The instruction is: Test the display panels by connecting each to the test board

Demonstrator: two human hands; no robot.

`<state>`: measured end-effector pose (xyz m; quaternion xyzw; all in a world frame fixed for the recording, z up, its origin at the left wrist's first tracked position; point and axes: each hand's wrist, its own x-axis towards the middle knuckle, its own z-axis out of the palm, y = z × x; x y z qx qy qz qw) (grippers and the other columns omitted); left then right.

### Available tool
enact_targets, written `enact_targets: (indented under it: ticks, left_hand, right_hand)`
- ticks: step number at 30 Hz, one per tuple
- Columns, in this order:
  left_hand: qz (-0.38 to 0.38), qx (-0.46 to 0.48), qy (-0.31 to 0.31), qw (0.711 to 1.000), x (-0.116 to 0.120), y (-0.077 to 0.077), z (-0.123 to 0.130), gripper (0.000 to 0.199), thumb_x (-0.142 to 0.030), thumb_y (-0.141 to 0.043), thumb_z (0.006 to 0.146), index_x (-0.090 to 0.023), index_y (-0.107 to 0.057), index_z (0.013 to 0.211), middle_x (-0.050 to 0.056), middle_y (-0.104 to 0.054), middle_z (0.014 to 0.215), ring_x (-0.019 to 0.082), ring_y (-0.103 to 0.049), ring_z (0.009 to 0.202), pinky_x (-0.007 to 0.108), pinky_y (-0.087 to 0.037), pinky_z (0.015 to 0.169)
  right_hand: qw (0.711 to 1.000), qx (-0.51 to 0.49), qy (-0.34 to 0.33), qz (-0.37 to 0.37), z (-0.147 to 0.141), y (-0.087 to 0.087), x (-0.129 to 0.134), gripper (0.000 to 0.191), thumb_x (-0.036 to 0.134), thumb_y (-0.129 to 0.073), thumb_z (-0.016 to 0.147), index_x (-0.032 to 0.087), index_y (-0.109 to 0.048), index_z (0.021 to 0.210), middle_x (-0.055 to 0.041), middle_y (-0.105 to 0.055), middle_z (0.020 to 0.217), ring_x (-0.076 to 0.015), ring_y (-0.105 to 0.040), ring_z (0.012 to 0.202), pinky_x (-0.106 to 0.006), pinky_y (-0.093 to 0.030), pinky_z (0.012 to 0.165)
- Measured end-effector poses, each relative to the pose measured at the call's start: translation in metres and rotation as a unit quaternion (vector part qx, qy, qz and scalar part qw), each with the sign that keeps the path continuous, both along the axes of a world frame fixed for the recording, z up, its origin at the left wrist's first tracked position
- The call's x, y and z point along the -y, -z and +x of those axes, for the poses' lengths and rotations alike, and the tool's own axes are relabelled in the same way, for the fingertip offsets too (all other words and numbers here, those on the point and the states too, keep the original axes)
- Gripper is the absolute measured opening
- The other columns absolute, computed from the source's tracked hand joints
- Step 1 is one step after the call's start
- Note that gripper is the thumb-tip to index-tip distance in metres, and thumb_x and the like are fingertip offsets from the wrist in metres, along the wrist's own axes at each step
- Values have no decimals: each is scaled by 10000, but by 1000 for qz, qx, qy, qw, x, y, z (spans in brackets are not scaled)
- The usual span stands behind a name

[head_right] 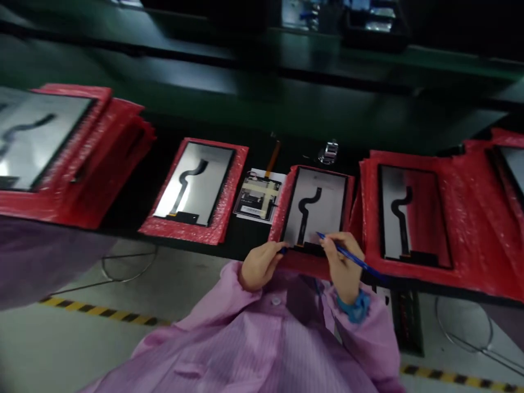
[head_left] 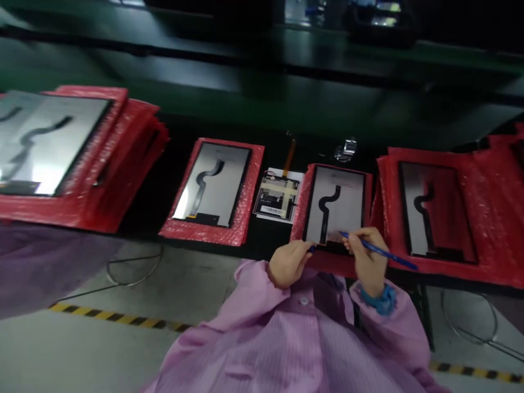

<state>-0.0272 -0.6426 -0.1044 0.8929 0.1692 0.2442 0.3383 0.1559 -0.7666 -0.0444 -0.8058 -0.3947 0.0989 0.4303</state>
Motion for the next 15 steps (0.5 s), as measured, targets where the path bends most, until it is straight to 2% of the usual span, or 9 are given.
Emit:
enact_targets:
  ticks: [3, 5, 9, 15]
  left_hand:
    - [62, 12, 2, 998, 1, 8, 7, 363, -280, -263, 1044, -144, -595, 1097, 91, -696, 855, 179, -690, 758, 282, -571, 706]
    - [90, 24, 6, 996, -1, 8, 7, 328, -264, -287, 1039, -142, -591, 1050, 81, -689, 816, 174, -676, 708, 272, -559, 664]
    - [110, 31, 11, 993, -3, 6, 6, 311, -253, -291, 1039, -139, -580, 1014, 77, -685, 787, 173, -659, 671, 275, -540, 620]
    - [113, 21, 7, 993, -1, 6, 7, 299, -255, -309, 1037, -142, -586, 1020, 75, -690, 799, 166, -659, 678, 270, -532, 625]
  right_hand:
    - [998, -49, 40, 30, -6, 37, -25, 268, 453, -509, 945, 222, -487, 811, 13, -634, 647, -143, -626, 533, -258, -497, 510]
    - [996, -60, 55, 41, -9, 49, -30, 305, 430, -552, 926, 221, -460, 725, 34, -596, 579, -120, -578, 484, -238, -452, 498]
    - [997, -46, 52, 34, -12, 45, -27, 359, 386, -565, 917, 219, -454, 619, 38, -551, 522, -107, -517, 461, -237, -398, 505]
    - [999, -31, 17, 33, -11, 39, -29, 340, 325, -574, 907, 209, -490, 598, 39, -554, 519, -93, -500, 468, -223, -389, 518]
